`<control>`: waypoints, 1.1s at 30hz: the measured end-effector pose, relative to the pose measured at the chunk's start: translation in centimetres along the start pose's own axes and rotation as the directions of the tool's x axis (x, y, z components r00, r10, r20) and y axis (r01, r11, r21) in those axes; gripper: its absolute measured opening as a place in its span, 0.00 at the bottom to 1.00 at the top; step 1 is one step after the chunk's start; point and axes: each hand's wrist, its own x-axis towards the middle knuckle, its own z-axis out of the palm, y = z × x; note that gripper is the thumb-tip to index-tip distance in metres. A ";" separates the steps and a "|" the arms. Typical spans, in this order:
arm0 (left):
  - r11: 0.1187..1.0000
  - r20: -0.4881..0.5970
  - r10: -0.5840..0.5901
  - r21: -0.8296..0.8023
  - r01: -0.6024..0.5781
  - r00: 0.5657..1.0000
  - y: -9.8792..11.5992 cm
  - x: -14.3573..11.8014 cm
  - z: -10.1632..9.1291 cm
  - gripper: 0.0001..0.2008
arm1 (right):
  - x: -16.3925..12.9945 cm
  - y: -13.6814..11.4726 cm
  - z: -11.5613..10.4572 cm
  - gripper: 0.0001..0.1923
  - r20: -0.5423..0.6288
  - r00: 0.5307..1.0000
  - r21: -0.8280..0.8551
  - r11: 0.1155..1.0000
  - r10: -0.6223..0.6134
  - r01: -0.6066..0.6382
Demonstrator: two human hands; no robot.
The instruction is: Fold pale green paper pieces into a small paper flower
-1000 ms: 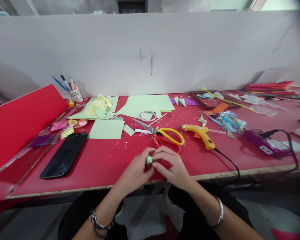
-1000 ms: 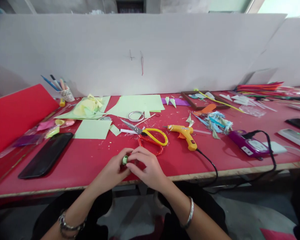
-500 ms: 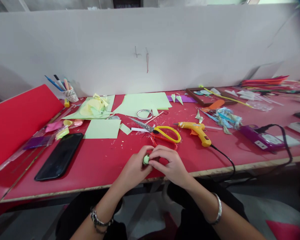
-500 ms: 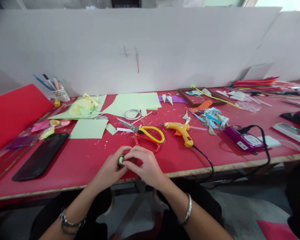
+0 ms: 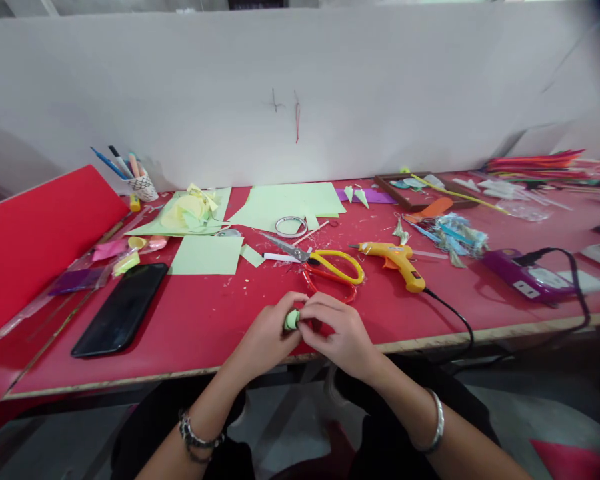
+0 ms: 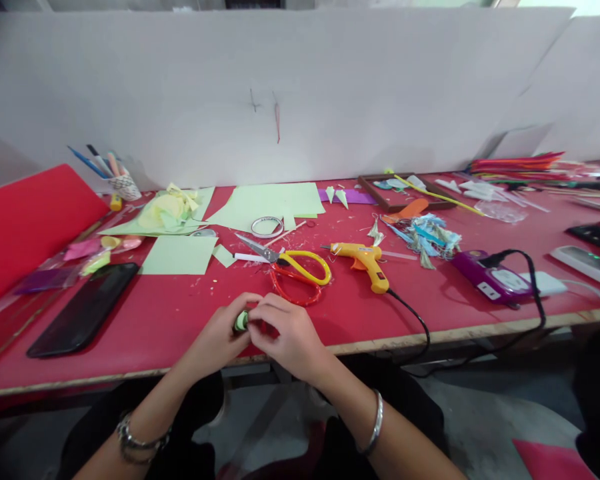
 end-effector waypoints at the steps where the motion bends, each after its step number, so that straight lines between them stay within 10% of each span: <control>1: 1.000 0.013 0.002 -0.011 -0.002 1.000 0.1 0.0 -0.1 0.14 | 0.0 -0.1 0.0 0.05 0.006 1.000 -0.002 1.000 0.006 -0.006; 14: 0.965 -0.052 0.137 0.235 -0.121 0.989 -0.6 0.1 -0.3 0.05 | 0.1 -0.3 -0.2 0.05 -0.102 0.989 -0.017 0.993 0.111 -0.113; 33: 0.983 0.035 0.094 0.157 -0.099 0.995 -0.2 -0.1 -0.3 0.08 | 0.3 -0.1 -1.1 0.05 -0.030 0.997 0.058 0.996 0.070 -0.068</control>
